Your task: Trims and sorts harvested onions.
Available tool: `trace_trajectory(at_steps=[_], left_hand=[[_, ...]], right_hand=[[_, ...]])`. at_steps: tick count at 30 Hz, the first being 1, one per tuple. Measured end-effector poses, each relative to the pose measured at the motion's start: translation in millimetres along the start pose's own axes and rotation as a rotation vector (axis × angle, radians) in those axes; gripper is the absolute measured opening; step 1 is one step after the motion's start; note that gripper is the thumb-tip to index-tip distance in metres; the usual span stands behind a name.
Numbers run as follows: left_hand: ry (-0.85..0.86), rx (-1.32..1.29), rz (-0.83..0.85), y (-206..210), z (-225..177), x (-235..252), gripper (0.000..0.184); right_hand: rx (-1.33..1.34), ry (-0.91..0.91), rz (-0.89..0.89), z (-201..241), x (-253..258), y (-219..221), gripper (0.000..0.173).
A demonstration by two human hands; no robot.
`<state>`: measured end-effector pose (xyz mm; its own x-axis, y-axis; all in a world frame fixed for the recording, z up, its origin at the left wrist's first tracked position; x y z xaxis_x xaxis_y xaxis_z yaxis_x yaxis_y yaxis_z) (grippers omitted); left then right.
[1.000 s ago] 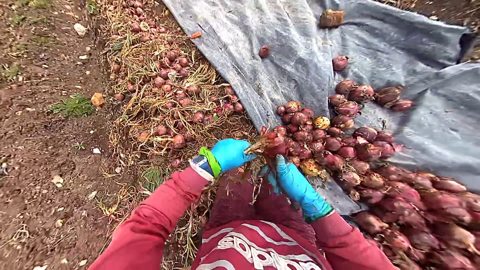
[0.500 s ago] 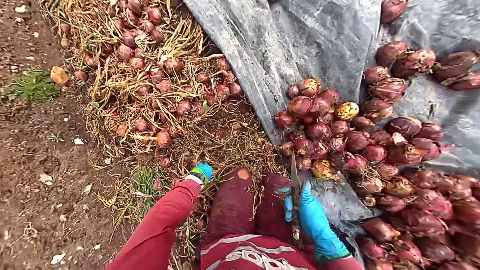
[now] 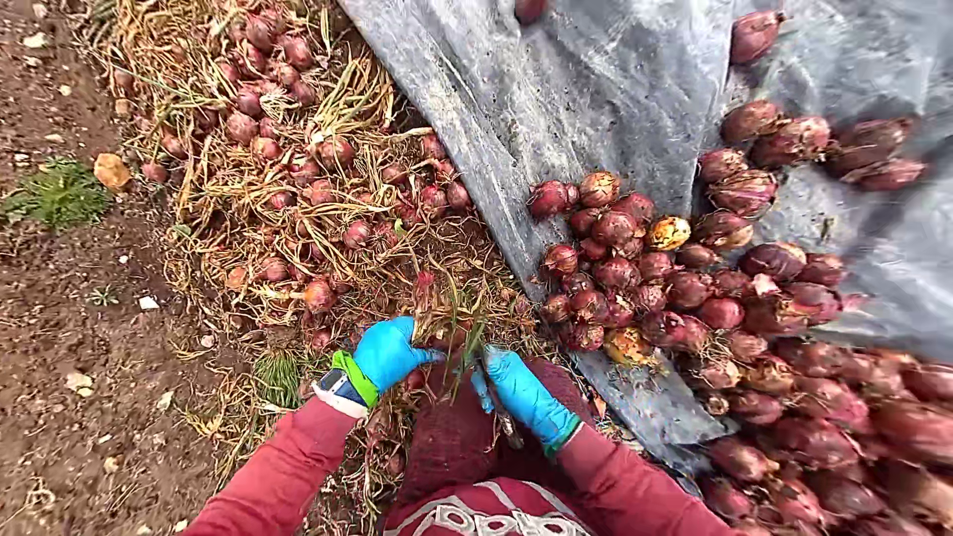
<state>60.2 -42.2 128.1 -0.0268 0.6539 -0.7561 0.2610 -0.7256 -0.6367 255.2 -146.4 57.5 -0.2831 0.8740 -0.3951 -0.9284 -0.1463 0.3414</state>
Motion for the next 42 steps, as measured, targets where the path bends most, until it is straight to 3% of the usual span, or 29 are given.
trace_trajectory(at_steps=[2, 4, 9, 11, 13, 15, 17, 19, 22, 24, 25, 26, 27, 29, 31, 33, 35, 37, 39, 42], left_hand=[[0.116, 0.120, 0.036, -3.0, -27.2, -32.0, 0.061], [0.183, 0.227, 0.019, -11.7, -36.3, -57.3, 0.064], [0.236, 0.059, -0.234, -13.3, -32.6, -103.1, 0.052], [0.335, 0.189, -0.150, 15.1, -57.9, -134.8, 0.041], [0.434, 0.363, -0.032, 43.9, -89.1, -159.3, 0.037], [0.453, 0.366, -0.088, 32.6, -108.6, -163.1, 0.027], [0.340, 0.246, -0.273, -13.7, -95.5, -144.9, 0.026], [0.203, -0.015, -0.457, -69.0, -27.7, -129.8, 0.028], [-0.125, -0.326, -0.651, -106.8, 161.6, -135.5, 0.039], [-0.510, -0.265, -0.693, -87.4, 304.7, -154.8, 0.047], [-0.720, -0.168, -0.614, -60.3, 366.1, -163.7, 0.051], [-0.894, -0.097, -0.489, -25.0, 410.1, -171.5, 0.059], [-1.003, -0.081, -0.373, 10.7, 427.8, -177.1, 0.064], [-0.977, -0.320, -0.326, 61.9, 397.3, -155.5, 0.057], [-0.821, -0.648, -0.246, 119.7, 325.8, -110.1, 0.041], [-0.715, -0.596, -0.111, 154.3, 253.8, -50.0, 0.056], [-0.693, -0.304, -0.013, 176.6, 204.5, 2.7, 0.084], [-0.719, -0.064, 0.077, 186.2, 190.3, 41.8, 0.100], [-0.675, 0.061, 0.127, 181.3, 198.5, 68.8, 0.094], [-0.533, -0.056, 0.083, 152.6, 201.5, 79.9, 0.100]], right_hand=[[-0.116, -0.144, -0.072, 38.2, -7.8, 5.5, 0.070], [-0.237, -0.162, -0.095, 59.4, -23.9, 3.5, 0.070], [-0.262, -0.114, -0.067, 51.8, -87.3, 4.3, 0.071], [-0.355, -0.096, 0.051, 44.6, -108.0, 10.0, 0.051], [-0.468, -0.193, 0.093, 58.8, -128.9, 10.9, 0.033], [-0.543, -0.307, 0.013, 81.4, -148.8, 0.6, 0.037], [-0.325, -0.411, -0.208, 100.4, -162.0, -19.1, 0.061], [-0.301, -0.390, -0.395, 119.4, -163.2, -44.5, 0.081], [-0.309, -0.337, -0.553, 116.1, -152.5, -72.0, 0.087], [-0.237, -0.300, -0.615, 108.1, -136.1, -73.2, 0.086], [-0.203, -0.263, -0.623, 104.4, -126.6, -67.0, 0.085], [-0.184, -0.232, -0.610, 100.0, -115.1, -55.8, 0.083], [-0.164, -0.215, -0.563, 89.1, -98.4, -45.7, 0.084], [-0.138, -0.192, -0.432, 70.6, -52.9, -15.4, 0.090], [-0.214, -0.133, -0.221, 49.9, -23.3, 20.3, 0.091], [-0.284, -0.081, -0.095, 35.8, -2.4, 41.0, 0.089], [-0.323, -0.040, -0.093, 30.3, 10.4, 32.9, 0.084], [-0.335, 0.026, -0.158, 27.2, 13.5, 3.0, 0.082], [-0.345, 0.104, -0.244, 21.6, 6.1, -36.2, 0.083], [-0.288, 0.181, -0.372, 11.3, -5.8, -82.6, 0.087]])
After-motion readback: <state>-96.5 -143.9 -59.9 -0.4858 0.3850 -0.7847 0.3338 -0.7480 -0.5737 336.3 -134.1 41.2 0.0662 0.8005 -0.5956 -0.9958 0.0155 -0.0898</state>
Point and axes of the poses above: each hand's wrist, its own x-axis towards the middle knuckle, its own y-axis out of the palm, z = x × y, the point moved 6 cm from there along x, towards the middle knuckle, and after that the axes turned 14 degrees about -y, right-handed, at the moved point
